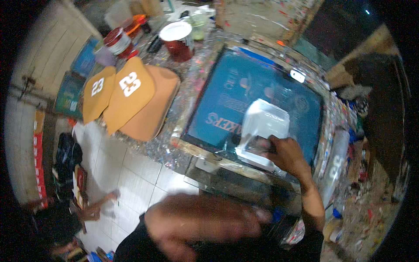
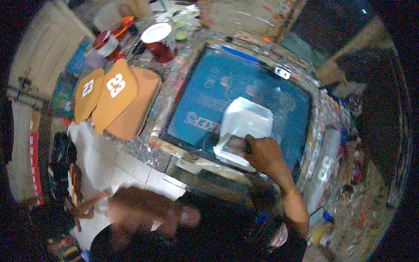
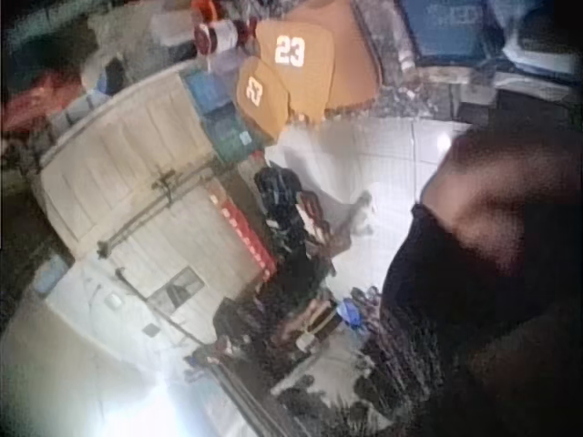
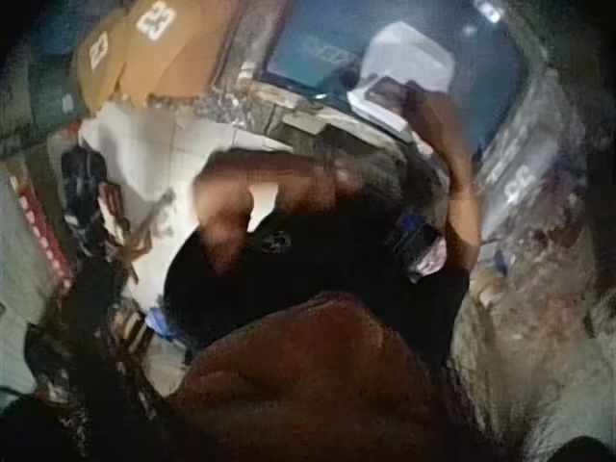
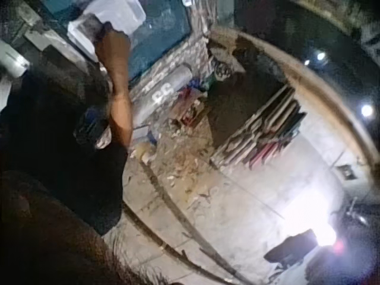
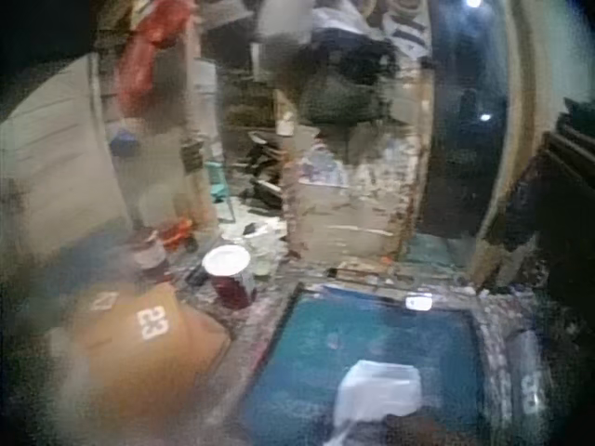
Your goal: The person performs screen printing on brown sheets by applying white ink through a stencil using a squeegee and then setting the sheets aside to dry.
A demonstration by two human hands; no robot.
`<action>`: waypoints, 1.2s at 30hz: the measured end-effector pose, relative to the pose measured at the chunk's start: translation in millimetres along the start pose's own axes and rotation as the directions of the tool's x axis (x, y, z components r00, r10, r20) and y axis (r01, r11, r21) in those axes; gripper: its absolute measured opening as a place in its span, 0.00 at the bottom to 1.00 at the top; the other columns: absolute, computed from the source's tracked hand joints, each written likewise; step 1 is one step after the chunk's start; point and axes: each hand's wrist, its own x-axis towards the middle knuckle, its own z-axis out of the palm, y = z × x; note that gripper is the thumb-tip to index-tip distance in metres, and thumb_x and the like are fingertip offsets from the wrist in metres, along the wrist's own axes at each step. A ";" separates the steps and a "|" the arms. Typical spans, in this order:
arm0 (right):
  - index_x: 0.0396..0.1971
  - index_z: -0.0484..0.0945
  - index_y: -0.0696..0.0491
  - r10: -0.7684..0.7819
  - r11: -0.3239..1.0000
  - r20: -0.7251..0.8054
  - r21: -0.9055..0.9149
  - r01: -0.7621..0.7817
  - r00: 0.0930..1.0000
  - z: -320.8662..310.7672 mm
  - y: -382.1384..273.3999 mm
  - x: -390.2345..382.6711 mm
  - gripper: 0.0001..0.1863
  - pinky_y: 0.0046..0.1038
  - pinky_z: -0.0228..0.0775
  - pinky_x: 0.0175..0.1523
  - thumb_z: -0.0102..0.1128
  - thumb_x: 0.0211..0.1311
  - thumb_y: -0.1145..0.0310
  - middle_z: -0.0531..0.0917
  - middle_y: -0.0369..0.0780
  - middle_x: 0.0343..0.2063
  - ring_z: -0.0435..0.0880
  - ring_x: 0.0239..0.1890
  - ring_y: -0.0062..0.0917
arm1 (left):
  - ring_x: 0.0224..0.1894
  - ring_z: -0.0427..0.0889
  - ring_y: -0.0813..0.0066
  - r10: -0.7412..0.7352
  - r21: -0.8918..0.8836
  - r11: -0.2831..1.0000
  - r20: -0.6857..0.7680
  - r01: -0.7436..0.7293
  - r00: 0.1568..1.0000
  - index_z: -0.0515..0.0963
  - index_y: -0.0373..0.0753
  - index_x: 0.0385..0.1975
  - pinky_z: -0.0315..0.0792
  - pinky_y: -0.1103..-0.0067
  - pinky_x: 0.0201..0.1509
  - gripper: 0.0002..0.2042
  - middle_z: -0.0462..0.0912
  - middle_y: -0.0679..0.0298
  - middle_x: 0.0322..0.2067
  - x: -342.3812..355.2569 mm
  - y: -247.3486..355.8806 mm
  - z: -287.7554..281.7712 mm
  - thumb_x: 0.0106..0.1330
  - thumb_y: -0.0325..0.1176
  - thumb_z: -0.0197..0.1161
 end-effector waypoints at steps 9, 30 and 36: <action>0.32 0.78 0.57 -0.076 0.996 -0.340 -0.060 0.059 0.937 -16.8 -7.8 9.1 0.20 0.41 0.72 0.31 0.71 0.54 0.54 0.81 0.50 0.19 0.83 0.24 0.46 | 0.51 0.82 0.60 0.216 0.032 0.972 0.249 -0.231 0.944 0.75 0.29 0.50 0.76 0.70 0.52 0.23 0.80 0.53 0.53 15.3 63.5 13.9 0.66 0.43 0.64; 0.50 0.70 0.52 -0.088 0.990 -0.507 -0.143 0.017 0.857 9.5 55.7 85.3 0.20 0.51 0.70 0.46 0.60 0.62 0.58 0.84 0.47 0.30 0.84 0.33 0.48 | 0.49 0.82 0.60 0.018 0.890 0.428 0.166 -0.157 0.986 0.75 0.30 0.51 0.71 0.66 0.58 0.25 0.79 0.54 0.52 64.9 82.3 9.9 0.63 0.45 0.67; 0.47 0.73 0.52 -0.110 0.968 -0.578 -0.249 -0.046 0.808 39.3 25.4 57.7 0.22 0.42 0.70 0.48 0.64 0.59 0.54 0.83 0.42 0.26 0.83 0.27 0.38 | 0.49 0.81 0.60 0.021 0.936 0.336 0.103 -0.105 0.994 0.75 0.30 0.51 0.69 0.65 0.59 0.26 0.79 0.55 0.51 57.7 73.6 -7.6 0.62 0.46 0.67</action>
